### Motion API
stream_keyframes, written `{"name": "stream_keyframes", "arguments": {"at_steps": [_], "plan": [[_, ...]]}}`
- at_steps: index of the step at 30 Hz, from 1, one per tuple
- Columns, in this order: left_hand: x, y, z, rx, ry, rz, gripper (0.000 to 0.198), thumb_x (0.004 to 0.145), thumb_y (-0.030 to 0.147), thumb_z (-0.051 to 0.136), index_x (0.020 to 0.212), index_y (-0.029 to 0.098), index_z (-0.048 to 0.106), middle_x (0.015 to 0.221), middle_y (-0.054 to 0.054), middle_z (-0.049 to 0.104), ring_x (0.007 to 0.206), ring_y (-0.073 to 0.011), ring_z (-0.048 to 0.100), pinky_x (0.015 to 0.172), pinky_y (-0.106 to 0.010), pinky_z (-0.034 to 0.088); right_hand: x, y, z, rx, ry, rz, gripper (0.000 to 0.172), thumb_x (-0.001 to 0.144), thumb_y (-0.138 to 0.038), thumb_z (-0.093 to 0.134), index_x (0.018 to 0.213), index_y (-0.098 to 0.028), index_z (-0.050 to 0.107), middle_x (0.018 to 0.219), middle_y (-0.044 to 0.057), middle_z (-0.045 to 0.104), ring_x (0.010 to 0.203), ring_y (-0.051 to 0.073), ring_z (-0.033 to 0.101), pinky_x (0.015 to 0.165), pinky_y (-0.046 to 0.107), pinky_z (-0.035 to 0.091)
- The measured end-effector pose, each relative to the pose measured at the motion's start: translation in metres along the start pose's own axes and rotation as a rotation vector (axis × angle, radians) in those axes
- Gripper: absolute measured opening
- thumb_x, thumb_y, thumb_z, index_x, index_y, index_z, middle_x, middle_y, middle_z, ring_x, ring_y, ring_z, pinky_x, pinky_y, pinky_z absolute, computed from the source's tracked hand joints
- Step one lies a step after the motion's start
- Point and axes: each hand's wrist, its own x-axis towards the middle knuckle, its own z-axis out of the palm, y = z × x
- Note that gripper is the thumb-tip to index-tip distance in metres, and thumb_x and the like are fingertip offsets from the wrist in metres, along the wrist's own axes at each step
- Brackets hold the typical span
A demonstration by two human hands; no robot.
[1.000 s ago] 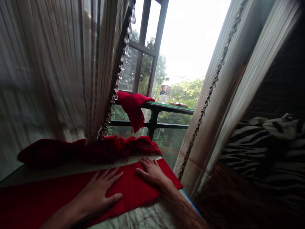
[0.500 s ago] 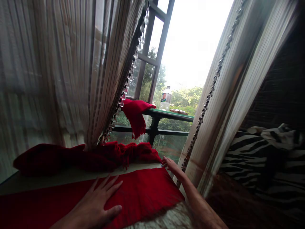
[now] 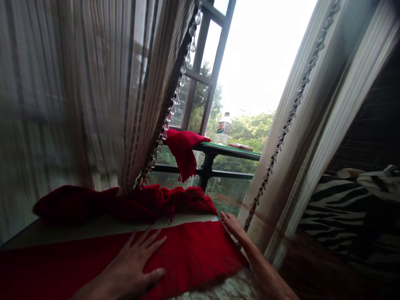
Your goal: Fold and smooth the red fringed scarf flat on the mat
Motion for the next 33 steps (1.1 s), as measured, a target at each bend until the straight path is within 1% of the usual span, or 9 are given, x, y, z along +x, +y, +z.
{"name": "stream_keyframes", "arguments": {"at_steps": [2, 4, 6, 9, 12, 15, 22, 27, 33], "plan": [[0.001, -0.001, 0.001, -0.015, -0.007, 0.013, 0.081, 0.090, 0.082, 0.048, 0.158, 0.039, 0.038, 0.167, -0.002, 0.028, 0.155, -0.0379, 0.020, 0.124, -0.067, 0.009, -0.002, -0.028, 0.004, -0.002, -0.048, -0.095, 0.031, 0.102, -0.043, 0.056, 0.122, -0.023, 0.066, 0.130, 0.008, 0.069, 0.113, 0.025, 0.067, 0.099, 0.048, 0.056], [0.001, 0.002, -0.001, -0.024, -0.002, 0.016, 0.081, 0.090, 0.082, 0.048, 0.158, 0.038, 0.038, 0.167, -0.003, 0.028, 0.155, -0.0386, 0.020, 0.123, -0.068, 0.008, -0.013, -0.063, 0.020, 0.005, -0.095, -0.231, 0.041, 0.106, -0.044, 0.041, 0.134, -0.024, 0.064, 0.152, 0.011, 0.056, 0.139, 0.027, 0.053, 0.117, 0.045, 0.042], [0.000, 0.009, -0.006, -0.027, -0.013, 0.008, 0.083, 0.090, 0.081, 0.050, 0.158, 0.036, 0.039, 0.167, -0.005, 0.028, 0.155, -0.0396, 0.019, 0.123, -0.068, 0.007, -0.030, -0.095, 0.042, 0.006, -0.182, -0.360, 0.053, 0.101, -0.053, 0.046, 0.148, -0.029, 0.052, 0.168, 0.005, 0.036, 0.154, 0.029, 0.031, 0.128, 0.050, 0.023], [-0.006, 0.019, -0.013, -0.020, -0.063, -0.034, 0.085, 0.090, 0.075, 0.055, 0.160, 0.030, 0.037, 0.168, -0.006, 0.026, 0.156, -0.0381, 0.015, 0.125, -0.066, 0.005, -0.053, -0.123, 0.078, 0.011, -0.308, -0.479, 0.060, 0.099, -0.056, 0.048, 0.155, -0.036, 0.040, 0.169, -0.002, 0.030, 0.157, 0.028, 0.023, 0.130, 0.055, 0.013], [-0.014, 0.020, -0.012, -0.049, -0.059, -0.044, 0.088, 0.092, 0.074, 0.054, 0.163, 0.026, 0.030, 0.169, -0.007, 0.020, 0.157, -0.0357, 0.010, 0.126, -0.063, 0.002, -0.060, -0.121, 0.101, 0.002, -0.378, -0.487, 0.064, 0.098, -0.059, 0.047, 0.156, -0.033, 0.038, 0.167, 0.004, 0.032, 0.156, 0.032, 0.024, 0.128, 0.062, 0.017], [-0.019, 0.015, -0.007, -0.102, -0.042, -0.014, 0.093, 0.092, 0.080, 0.048, 0.164, 0.027, 0.024, 0.170, -0.007, 0.017, 0.157, -0.0346, 0.008, 0.126, -0.062, 0.002, -0.052, -0.107, 0.109, -0.044, -0.371, -0.485, 0.061, 0.101, -0.061, 0.037, 0.157, -0.040, 0.030, 0.168, -0.005, 0.026, 0.157, 0.026, 0.020, 0.131, 0.057, 0.014], [-0.016, 0.028, -0.019, -0.036, -0.128, -0.129, 0.085, 0.097, 0.071, 0.049, 0.163, 0.022, 0.030, 0.170, -0.009, 0.019, 0.158, -0.0324, 0.009, 0.127, -0.060, 0.001, -0.052, -0.096, 0.101, -0.097, -0.462, -0.519, 0.067, 0.099, -0.064, 0.041, 0.158, -0.035, 0.029, 0.167, -0.001, 0.028, 0.157, 0.026, 0.019, 0.132, 0.054, 0.011], [-0.011, 0.027, -0.018, -0.035, -0.115, -0.106, 0.086, 0.097, 0.074, 0.045, 0.163, 0.022, 0.030, 0.170, -0.008, 0.021, 0.158, -0.0329, 0.011, 0.127, -0.059, 0.001, -0.058, -0.105, 0.094, -0.070, -0.438, -0.566, 0.068, 0.100, -0.063, 0.039, 0.159, -0.036, 0.021, 0.169, -0.006, 0.014, 0.159, 0.025, 0.009, 0.132, 0.054, 0.004], [-0.019, 0.020, -0.008, 0.001, -0.076, -0.069, 0.089, 0.097, 0.074, 0.044, 0.164, 0.020, 0.024, 0.170, -0.011, 0.019, 0.157, -0.0352, 0.011, 0.127, -0.061, 0.005, -0.066, -0.110, 0.089, -0.094, -0.567, -0.603, 0.072, 0.099, -0.064, 0.041, 0.159, -0.026, 0.026, 0.168, 0.005, 0.022, 0.157, 0.028, 0.018, 0.131, 0.054, 0.014]]}}
